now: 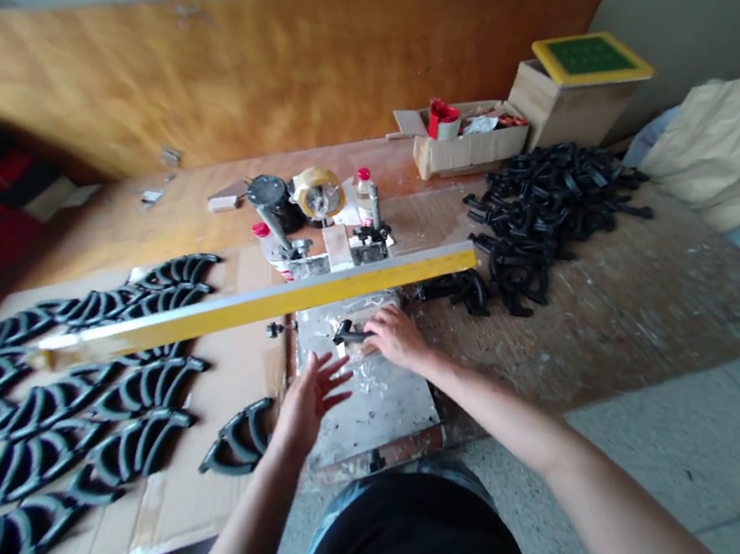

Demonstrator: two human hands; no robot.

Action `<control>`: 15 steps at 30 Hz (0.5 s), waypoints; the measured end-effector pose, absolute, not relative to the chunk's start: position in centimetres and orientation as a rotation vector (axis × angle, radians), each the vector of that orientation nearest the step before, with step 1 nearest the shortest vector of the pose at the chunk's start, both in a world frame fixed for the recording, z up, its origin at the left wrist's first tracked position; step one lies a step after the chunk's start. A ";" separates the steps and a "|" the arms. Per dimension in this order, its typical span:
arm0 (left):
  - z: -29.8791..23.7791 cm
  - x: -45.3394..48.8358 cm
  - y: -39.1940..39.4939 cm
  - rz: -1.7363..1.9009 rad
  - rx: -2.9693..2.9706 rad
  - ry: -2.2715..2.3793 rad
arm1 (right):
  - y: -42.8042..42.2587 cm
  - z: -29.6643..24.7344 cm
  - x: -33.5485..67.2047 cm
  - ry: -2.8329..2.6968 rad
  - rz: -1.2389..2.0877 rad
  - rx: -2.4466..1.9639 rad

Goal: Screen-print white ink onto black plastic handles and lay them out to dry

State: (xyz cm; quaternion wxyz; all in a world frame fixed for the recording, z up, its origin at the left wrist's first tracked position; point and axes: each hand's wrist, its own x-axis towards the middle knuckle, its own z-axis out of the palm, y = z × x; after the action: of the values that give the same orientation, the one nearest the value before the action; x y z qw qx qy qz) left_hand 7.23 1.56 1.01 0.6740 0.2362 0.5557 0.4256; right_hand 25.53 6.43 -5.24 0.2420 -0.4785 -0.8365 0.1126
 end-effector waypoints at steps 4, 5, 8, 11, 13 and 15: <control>-3.0 6.3 -2.3 0.888 0.375 1.302 | 3.1 -5.2 23.7 -2.532 0.290 -0.797; -3.7 4.8 -3.0 0.910 0.372 1.360 | 3.2 -5.6 24.5 -2.576 0.303 -0.737; -5.6 -2.2 -5.4 0.938 0.350 1.666 | 5.7 -6.7 30.4 -2.545 0.245 -1.185; -8.1 -9.8 -8.0 0.841 0.253 2.024 | 9.2 -7.7 37.9 -2.425 0.142 -1.944; -9.6 -12.9 -9.2 0.664 0.284 2.158 | 10.6 -8.1 41.4 -2.402 0.166 -2.153; -10.5 -14.4 -9.4 0.477 0.393 2.203 | 11.2 -8.2 43.0 -2.405 0.186 -2.199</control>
State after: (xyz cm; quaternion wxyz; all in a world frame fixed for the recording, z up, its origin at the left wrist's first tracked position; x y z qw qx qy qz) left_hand -14.37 -9.40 -10.50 0.4140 0.1562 0.8765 0.1898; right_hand 43.03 11.18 -8.22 -0.0613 -0.6724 -0.7354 0.0568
